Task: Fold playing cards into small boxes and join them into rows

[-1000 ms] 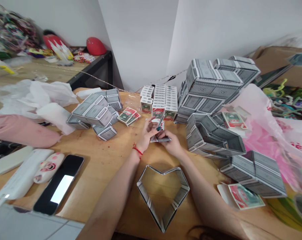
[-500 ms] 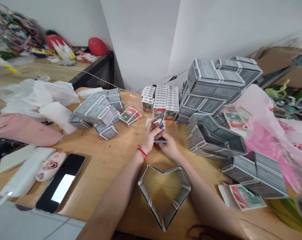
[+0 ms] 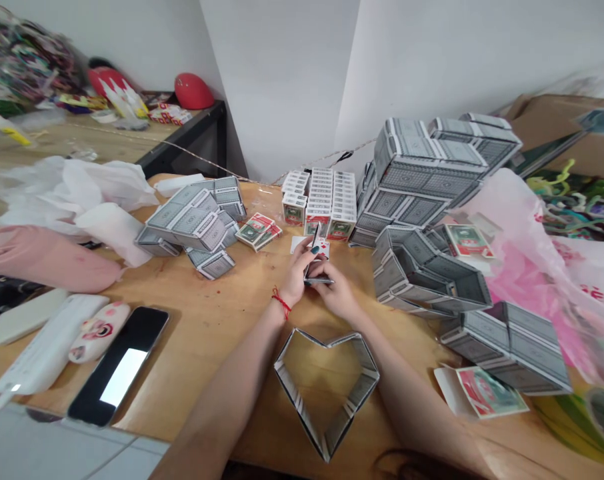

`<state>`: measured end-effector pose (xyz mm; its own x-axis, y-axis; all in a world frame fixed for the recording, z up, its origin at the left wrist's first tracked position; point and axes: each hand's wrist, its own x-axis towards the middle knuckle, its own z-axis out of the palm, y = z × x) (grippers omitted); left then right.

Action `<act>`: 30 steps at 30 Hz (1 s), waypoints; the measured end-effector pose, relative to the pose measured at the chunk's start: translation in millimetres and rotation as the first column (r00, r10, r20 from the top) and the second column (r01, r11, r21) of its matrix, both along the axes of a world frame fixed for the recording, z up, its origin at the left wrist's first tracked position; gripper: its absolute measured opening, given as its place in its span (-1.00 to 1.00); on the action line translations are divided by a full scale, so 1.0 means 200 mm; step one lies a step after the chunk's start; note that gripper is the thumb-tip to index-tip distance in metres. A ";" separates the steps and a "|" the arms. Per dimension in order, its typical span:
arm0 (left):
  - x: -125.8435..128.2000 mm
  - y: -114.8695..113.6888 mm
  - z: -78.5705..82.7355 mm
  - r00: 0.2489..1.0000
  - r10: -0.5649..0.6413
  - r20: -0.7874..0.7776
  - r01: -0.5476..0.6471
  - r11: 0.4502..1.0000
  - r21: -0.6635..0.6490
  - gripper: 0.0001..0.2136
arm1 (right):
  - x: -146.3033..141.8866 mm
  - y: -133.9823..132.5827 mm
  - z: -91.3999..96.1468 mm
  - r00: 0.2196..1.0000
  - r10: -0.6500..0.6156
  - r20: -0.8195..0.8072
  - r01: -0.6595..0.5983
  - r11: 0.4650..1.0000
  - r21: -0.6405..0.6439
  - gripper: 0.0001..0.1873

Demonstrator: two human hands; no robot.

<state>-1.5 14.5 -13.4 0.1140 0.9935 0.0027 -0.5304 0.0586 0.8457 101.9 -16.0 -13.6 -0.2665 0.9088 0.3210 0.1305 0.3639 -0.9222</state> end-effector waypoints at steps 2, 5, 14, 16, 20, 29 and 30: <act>-0.01 0.01 0.00 1.000 -0.001 0.003 0.001 1.000 -0.001 -0.69 | 0.00 0.00 0.01 0.999 -0.033 -0.020 0.033 0.999 0.016 -0.94; -0.04 0.01 0.02 0.998 0.030 0.050 -0.029 0.999 -0.023 -0.68 | 0.04 0.01 0.01 1.000 -0.029 0.004 0.028 0.998 0.061 -0.93; -0.04 0.00 0.06 0.956 0.261 0.132 -0.246 0.962 -0.121 -0.55 | 0.02 0.00 -0.02 0.992 0.025 0.125 -0.033 0.998 0.057 -0.79; -0.03 0.00 0.06 0.946 0.296 0.134 -0.278 0.951 -0.137 -0.60 | -0.01 -0.01 -0.02 0.989 0.056 0.139 -0.066 0.995 0.068 -0.77; -0.04 0.00 0.06 0.934 0.321 0.155 -0.299 0.942 -0.150 -0.64 | -0.02 -0.01 -0.01 0.982 0.067 0.174 -0.083 0.993 0.088 -0.80; -0.02 -0.01 0.03 0.951 0.278 0.138 -0.259 0.956 -0.139 -0.58 | -0.02 -0.01 -0.01 0.978 0.049 0.203 -0.068 0.994 0.084 -0.83; -0.02 -0.01 0.03 0.951 0.282 0.125 -0.266 0.955 -0.130 -0.59 | -0.01 -0.01 -0.01 0.980 0.028 0.199 -0.045 0.996 0.078 -0.81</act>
